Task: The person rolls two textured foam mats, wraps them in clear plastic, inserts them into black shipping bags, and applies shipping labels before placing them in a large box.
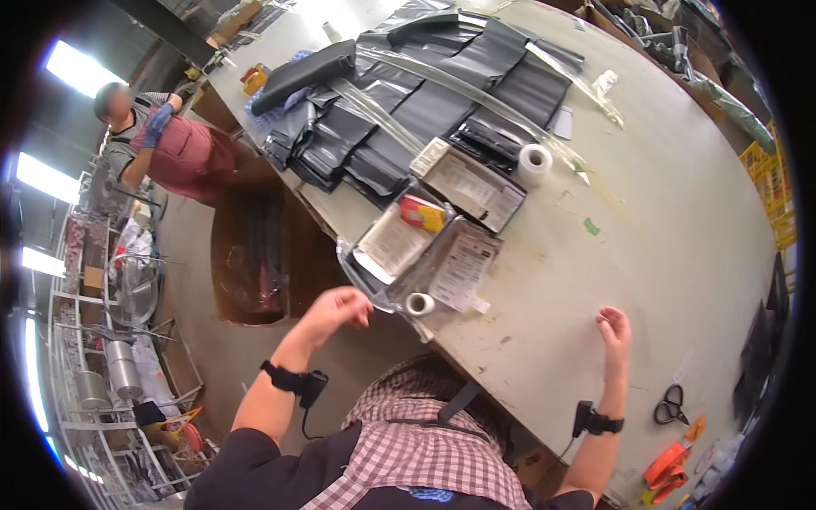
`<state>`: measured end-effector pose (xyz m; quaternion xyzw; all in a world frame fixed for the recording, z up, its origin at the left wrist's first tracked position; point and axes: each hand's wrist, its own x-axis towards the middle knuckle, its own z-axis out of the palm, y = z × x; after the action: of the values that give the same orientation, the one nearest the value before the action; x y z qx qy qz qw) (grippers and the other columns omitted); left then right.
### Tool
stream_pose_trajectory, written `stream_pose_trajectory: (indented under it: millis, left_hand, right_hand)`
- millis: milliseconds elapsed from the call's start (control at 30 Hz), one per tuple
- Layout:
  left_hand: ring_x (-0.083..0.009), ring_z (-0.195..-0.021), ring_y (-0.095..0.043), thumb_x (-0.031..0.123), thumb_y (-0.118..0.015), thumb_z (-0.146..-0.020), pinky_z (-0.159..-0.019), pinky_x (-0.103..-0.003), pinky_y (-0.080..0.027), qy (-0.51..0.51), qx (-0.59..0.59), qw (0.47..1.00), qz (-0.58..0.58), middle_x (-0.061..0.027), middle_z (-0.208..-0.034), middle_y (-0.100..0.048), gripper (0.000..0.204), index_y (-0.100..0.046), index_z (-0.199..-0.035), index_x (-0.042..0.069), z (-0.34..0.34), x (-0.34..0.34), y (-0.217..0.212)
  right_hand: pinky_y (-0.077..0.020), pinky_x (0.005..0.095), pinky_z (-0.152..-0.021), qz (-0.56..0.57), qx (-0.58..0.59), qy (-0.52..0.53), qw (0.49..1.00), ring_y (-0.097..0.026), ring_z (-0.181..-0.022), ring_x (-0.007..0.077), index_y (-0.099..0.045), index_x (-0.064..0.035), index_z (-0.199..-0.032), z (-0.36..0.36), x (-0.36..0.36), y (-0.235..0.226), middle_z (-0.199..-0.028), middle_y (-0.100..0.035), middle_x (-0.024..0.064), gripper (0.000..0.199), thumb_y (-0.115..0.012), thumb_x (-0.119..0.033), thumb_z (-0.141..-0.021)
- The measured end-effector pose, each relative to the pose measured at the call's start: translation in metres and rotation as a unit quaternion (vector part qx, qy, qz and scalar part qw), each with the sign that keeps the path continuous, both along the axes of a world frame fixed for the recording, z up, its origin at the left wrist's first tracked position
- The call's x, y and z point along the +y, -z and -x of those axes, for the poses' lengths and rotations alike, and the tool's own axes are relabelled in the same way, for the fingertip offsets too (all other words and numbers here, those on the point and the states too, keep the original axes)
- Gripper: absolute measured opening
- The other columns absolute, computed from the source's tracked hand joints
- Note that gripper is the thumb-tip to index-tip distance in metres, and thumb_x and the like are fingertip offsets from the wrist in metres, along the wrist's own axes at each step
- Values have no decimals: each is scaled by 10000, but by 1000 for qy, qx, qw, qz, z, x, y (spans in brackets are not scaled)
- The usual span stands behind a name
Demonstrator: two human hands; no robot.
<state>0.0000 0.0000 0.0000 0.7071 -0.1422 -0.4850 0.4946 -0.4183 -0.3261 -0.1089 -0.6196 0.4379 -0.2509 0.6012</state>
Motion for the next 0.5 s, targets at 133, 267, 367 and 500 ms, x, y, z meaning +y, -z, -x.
stream_pose_trajectory:
  millis: [133, 267, 367, 500]
  left_hand:
    - [-72, -640, -549, 167, -533, -909, -583, -212, -451, -143, 4, 985, 98, 15, -716, -575, 159, -588, -988, 40, -77, 7, 6]
    - [-119, -609, -586, 68, -528, -870, -548, -236, -482, -281, -95, 944, 142, -11, -704, -590, 164, -572, -1025, 38, -298, 25, 30]
    - [-169, -708, -613, 58, -549, -857, -619, -272, -517, -430, -67, 887, 150, -81, -797, -612, 196, -572, -1048, 22, -456, 26, 50]
    - [-278, -881, -625, 258, -689, -784, -832, -361, -490, -330, -537, 765, -135, -134, -944, -647, 484, -553, -1148, -31, -622, -7, 63]
  right_hand:
    - [-448, 278, -874, -71, -10, 31, 997, -548, -959, 131, -513, -28, -1135, -2, 8, -106, -1046, -565, 72, 230, -498, -92, -915]
    - [-465, 253, -787, -11, 12, 29, 999, -545, -856, 109, -530, -27, -1071, -65, 39, -150, -933, -573, 52, 168, -487, -77, -917]
    - [-440, 235, -744, 68, 60, 24, 996, -522, -829, 85, -521, -46, -1069, -123, 57, -189, -884, -545, 23, 159, -485, -108, -927]
    - [-438, 232, -682, 42, -29, 109, 993, -526, -756, 103, -503, -35, -1036, -211, 84, -200, -818, -538, 30, 142, -496, -69, -899]
